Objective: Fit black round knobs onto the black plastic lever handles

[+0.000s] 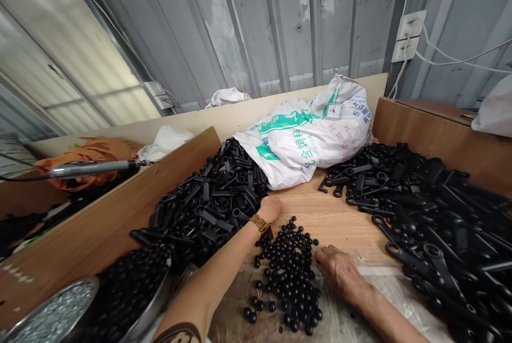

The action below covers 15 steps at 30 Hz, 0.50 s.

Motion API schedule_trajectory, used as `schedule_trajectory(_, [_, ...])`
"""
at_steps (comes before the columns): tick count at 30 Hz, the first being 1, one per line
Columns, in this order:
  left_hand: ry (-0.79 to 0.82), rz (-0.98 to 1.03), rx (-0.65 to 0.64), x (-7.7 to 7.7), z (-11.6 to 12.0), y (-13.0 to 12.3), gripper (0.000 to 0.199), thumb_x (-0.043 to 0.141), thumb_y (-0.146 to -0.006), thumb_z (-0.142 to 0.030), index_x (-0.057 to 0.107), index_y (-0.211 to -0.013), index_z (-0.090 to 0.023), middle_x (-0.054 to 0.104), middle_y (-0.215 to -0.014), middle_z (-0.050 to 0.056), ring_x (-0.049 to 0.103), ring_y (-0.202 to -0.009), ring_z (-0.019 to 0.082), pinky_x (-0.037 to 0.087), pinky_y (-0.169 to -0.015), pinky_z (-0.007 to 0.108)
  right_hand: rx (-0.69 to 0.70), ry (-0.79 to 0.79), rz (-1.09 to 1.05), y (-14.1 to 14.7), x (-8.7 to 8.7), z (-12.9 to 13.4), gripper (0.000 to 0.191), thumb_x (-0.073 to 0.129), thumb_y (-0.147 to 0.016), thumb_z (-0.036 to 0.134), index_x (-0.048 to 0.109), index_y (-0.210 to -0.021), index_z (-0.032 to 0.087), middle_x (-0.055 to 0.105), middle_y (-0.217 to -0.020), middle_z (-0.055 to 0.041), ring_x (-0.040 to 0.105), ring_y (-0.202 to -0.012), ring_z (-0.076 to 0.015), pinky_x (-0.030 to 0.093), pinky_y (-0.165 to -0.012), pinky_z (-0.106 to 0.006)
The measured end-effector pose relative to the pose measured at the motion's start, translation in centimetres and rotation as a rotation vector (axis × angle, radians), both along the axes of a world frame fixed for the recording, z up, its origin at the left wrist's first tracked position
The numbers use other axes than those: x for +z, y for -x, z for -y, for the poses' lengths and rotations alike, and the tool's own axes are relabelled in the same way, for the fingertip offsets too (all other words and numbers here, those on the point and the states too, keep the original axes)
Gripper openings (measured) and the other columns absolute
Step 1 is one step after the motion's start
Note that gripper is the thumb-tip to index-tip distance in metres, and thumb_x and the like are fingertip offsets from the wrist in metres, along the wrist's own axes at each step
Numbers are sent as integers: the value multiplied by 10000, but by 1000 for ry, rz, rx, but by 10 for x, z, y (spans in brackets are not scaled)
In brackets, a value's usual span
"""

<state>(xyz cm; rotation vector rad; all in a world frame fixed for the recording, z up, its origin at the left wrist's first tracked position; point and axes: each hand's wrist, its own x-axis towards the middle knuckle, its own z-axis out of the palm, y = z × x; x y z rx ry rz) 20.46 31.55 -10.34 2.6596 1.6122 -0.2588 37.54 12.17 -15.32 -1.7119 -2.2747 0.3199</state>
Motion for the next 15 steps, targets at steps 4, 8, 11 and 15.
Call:
schedule_trajectory(4, [-14,238,10,16,18,37,245,557,-846,-271,567,-1041,-123,587,-1041,78,568,-955,200,468,-845,421,-33,45,-46,-3,10,1,201,401,-798,115,590,-823,179,645,-856,-61,580,-823,-190,385,-683,-252])
schedule_trajectory(8, [-96,609,63,48,38,75,426,485,-772,-69,498,-1185,-171,593,-1024,58,562,-956,175,436,-876,355,-71,60,-253,-13,12,-3,213,391,-830,235,595,-863,184,649,-856,-62,582,-817,-197,402,-718,-286])
schedule_trajectory(11, [-139,899,120,72,67,93,557,496,-696,-89,402,-1242,-148,589,-985,48,574,-847,139,467,-757,271,-104,49,-484,-21,7,-8,237,400,-838,344,579,-858,191,622,-755,-33,560,-706,-182,416,-674,-299])
schedule_trajectory(15, [-84,1181,132,91,125,100,553,496,-711,-220,337,-1238,-170,567,-926,24,462,-514,60,387,-457,203,-138,95,-943,-17,11,-4,255,521,-781,428,558,-827,180,558,-647,0,499,-575,-152,402,-548,-278])
